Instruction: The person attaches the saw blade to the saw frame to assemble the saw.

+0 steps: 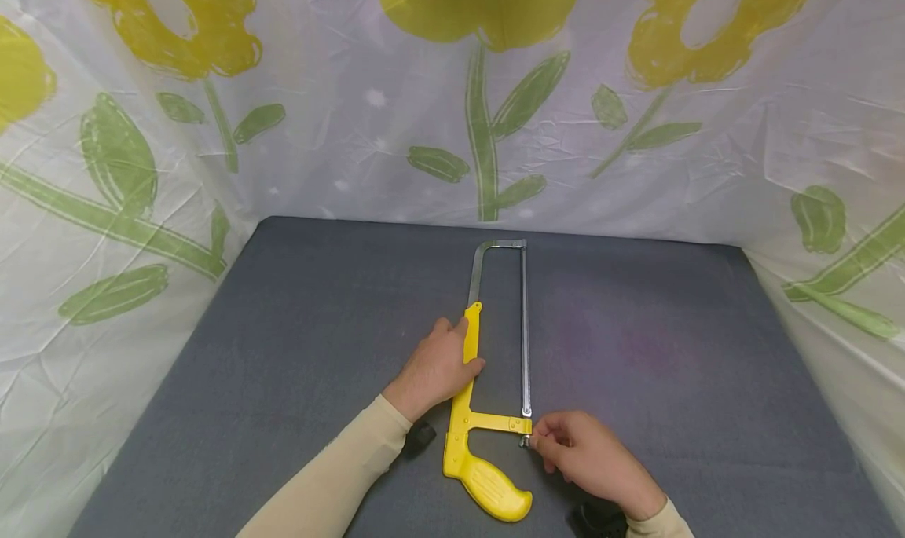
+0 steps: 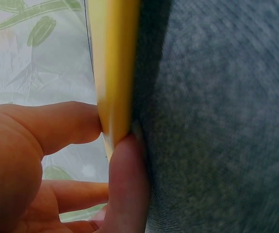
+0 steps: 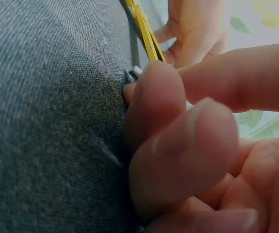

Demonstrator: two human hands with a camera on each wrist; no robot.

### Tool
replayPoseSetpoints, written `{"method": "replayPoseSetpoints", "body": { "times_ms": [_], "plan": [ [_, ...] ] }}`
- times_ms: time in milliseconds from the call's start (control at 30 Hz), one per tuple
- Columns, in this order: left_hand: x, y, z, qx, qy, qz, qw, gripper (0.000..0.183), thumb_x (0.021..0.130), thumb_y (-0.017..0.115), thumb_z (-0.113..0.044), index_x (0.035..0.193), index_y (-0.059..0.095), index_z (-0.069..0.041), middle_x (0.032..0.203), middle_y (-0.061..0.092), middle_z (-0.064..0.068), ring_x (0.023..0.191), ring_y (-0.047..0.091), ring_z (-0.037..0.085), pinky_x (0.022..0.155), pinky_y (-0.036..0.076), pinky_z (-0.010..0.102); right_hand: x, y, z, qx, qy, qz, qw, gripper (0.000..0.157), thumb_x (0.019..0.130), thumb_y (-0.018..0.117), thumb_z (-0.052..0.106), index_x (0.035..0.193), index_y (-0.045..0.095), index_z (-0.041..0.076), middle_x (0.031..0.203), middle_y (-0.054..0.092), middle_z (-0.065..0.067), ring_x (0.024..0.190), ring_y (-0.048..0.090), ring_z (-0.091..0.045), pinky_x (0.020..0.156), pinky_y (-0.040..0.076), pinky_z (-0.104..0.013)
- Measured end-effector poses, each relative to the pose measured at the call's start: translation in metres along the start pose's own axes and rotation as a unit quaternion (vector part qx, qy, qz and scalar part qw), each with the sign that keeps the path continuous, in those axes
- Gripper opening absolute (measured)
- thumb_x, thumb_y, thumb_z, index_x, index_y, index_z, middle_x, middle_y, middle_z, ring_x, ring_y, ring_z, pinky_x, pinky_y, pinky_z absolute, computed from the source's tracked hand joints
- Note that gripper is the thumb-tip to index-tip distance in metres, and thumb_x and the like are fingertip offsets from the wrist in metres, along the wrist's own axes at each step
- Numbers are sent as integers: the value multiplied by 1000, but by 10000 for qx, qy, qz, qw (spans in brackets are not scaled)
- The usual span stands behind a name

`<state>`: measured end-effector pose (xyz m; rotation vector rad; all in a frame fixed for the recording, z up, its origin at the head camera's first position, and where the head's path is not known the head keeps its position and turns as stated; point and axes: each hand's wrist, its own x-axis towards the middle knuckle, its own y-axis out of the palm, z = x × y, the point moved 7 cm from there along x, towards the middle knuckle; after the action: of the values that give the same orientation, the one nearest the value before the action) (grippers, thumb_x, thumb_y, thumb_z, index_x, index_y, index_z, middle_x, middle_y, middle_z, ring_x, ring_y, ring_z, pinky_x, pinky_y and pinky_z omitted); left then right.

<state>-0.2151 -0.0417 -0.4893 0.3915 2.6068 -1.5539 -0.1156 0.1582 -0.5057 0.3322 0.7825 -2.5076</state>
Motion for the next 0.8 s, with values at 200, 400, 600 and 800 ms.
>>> {"method": "replayPoseSetpoints", "body": {
  "times_ms": [200,400,600,800],
  "plan": [
    [0,-1,0,18,29,16,10000,80,98,81,-33,163,45,-2,137,58,22,79,58,18,65,54,28,0,0,-3,210,188,20,9996,18,104,68,22,93,76,11,65,62,2,49,47,-11,46,38,-26],
    [0,0,0,-6,-9,48,10000,81,98,81,-33,164,45,-2,137,58,21,81,58,19,67,54,29,1,3,-6,655,358,280,9968,22,103,67,21,91,80,8,65,66,1,47,49,-12,46,41,-28],
    [1,1,1,-6,20,47,10000,81,98,80,-33,164,45,-2,138,58,22,81,59,19,66,54,29,1,5,-6,824,305,401,9953,23,105,63,17,95,81,5,67,66,0,48,49,-12,46,42,-27],
    [1,0,1,6,66,52,10000,80,99,80,-34,164,45,-2,139,57,22,81,59,19,66,53,29,0,6,-6,915,215,512,9943,25,107,59,14,98,79,2,69,66,-2,49,48,-13,47,43,-27]
  ]
}}
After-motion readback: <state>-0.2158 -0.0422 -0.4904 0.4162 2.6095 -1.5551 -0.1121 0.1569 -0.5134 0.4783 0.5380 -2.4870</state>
